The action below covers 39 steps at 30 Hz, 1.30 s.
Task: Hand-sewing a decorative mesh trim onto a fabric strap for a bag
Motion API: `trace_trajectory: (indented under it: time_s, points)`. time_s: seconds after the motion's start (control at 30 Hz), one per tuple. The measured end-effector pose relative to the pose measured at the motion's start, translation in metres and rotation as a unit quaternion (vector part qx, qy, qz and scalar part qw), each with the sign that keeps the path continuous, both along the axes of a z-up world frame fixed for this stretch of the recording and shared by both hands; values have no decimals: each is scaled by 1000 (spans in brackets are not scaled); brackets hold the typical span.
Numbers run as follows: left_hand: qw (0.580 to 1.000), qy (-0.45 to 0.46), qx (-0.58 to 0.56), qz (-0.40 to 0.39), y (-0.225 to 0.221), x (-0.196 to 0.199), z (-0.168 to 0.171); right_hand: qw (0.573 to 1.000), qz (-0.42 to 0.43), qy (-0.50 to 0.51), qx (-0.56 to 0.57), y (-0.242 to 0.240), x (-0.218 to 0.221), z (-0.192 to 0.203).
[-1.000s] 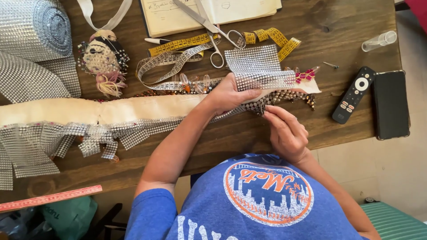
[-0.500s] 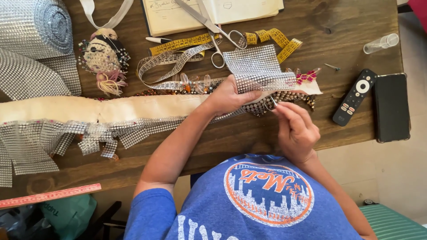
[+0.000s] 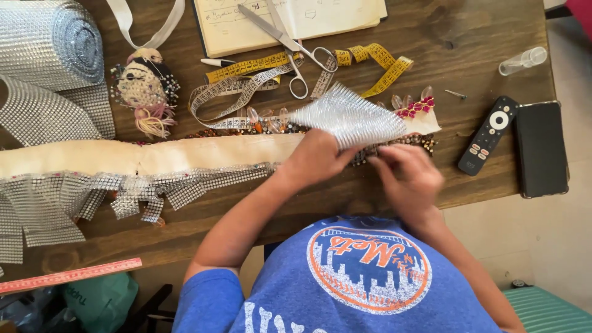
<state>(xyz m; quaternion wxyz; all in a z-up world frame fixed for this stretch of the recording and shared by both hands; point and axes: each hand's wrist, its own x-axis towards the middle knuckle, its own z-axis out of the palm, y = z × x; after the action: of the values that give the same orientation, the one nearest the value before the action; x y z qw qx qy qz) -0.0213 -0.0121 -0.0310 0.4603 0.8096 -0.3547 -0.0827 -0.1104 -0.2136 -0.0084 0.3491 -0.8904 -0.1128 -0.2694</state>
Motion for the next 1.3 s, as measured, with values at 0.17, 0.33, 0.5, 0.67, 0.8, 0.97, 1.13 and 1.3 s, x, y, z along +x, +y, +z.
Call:
trace_trajectory:
  time_s: [0.17,0.33,0.5,0.67,0.8,0.97,1.13,1.3]
  points:
    - [974,-222,-24,31,-4,-21,-20,950,35,191,244,-41,26,36]
    - [862,-501,-48,69,-10,-39,-16,824,172,354,407,-64,36,2]
    - [897,-404,-34,177,18,-79,30,879,303,277,244,-78,-10,32]
    - [943,-11,-133,304,17,-144,-1,914,256,269,161,-77,-41,24]
    - [801,390,-329,312,0,-145,-10,980,95,171,27,-65,-7,16]
    - [778,435,-299,342,-16,-130,-4,969,158,186,24,-44,47,21]
    - [812,417,-172,371,-33,-118,2,950,182,242,74,-33,42,10]
    - [602,557,-431,376,-62,-96,31,968,172,170,66,-34,28,-1]
